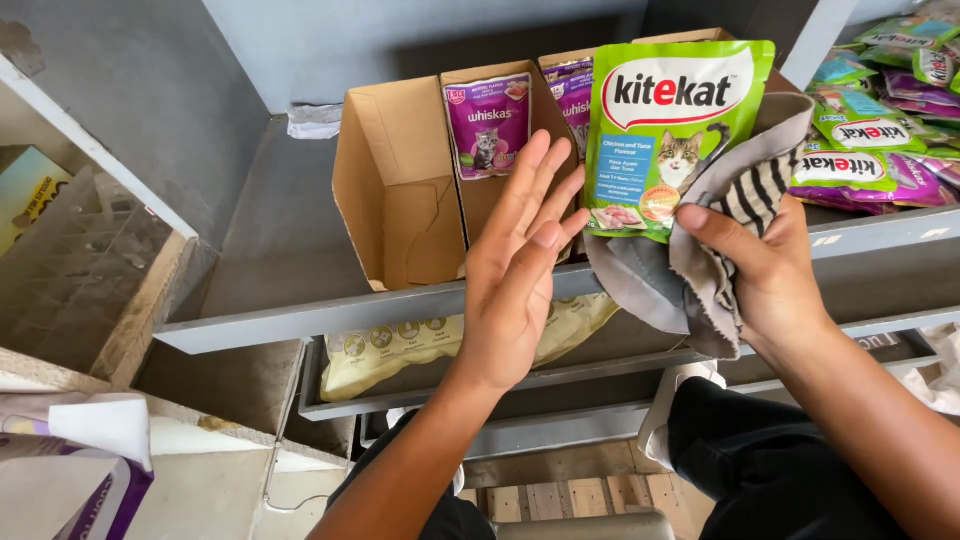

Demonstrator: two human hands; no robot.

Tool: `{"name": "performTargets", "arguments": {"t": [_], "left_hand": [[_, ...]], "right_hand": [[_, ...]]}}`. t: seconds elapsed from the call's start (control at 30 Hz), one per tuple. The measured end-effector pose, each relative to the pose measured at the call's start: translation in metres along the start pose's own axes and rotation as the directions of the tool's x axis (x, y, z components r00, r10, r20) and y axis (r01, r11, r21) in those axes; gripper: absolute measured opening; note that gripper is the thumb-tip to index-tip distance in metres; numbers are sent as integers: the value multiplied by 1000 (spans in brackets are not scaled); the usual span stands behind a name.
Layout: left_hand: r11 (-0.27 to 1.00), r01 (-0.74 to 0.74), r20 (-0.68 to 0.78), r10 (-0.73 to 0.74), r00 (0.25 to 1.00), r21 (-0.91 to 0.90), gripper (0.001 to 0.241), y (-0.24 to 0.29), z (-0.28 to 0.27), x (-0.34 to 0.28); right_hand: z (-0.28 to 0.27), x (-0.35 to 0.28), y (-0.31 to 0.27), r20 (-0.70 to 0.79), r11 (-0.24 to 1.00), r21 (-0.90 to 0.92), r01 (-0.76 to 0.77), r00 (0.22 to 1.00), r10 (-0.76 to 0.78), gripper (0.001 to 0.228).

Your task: Wiping dust off individual pet food pouches with a cloth and organizing them into cardboard shelf trays.

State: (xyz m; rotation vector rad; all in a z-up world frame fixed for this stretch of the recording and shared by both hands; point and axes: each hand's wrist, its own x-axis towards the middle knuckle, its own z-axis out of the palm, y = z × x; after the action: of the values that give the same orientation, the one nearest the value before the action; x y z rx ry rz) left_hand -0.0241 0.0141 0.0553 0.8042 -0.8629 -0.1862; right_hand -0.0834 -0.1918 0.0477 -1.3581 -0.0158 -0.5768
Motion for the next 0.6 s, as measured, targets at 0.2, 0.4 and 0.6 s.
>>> {"name": "performTargets", "arguments": {"t": [0.2, 0.4, 0.6], "left_hand": [[992, -26, -122, 41, 992, 126, 51, -3, -6, 2], [956, -60, -143, 105, 984, 289, 42, -9, -11, 3], [893, -129, -94, 187, 978, 430, 38, -9, -11, 2]], "right_hand": [[1, 3, -3, -4, 997, 70, -43, 999, 43, 34], [-4, 4, 1, 0, 996, 69, -50, 999, 50, 34], [-19, 7, 13, 33, 994, 99, -44, 999, 41, 28]]}}
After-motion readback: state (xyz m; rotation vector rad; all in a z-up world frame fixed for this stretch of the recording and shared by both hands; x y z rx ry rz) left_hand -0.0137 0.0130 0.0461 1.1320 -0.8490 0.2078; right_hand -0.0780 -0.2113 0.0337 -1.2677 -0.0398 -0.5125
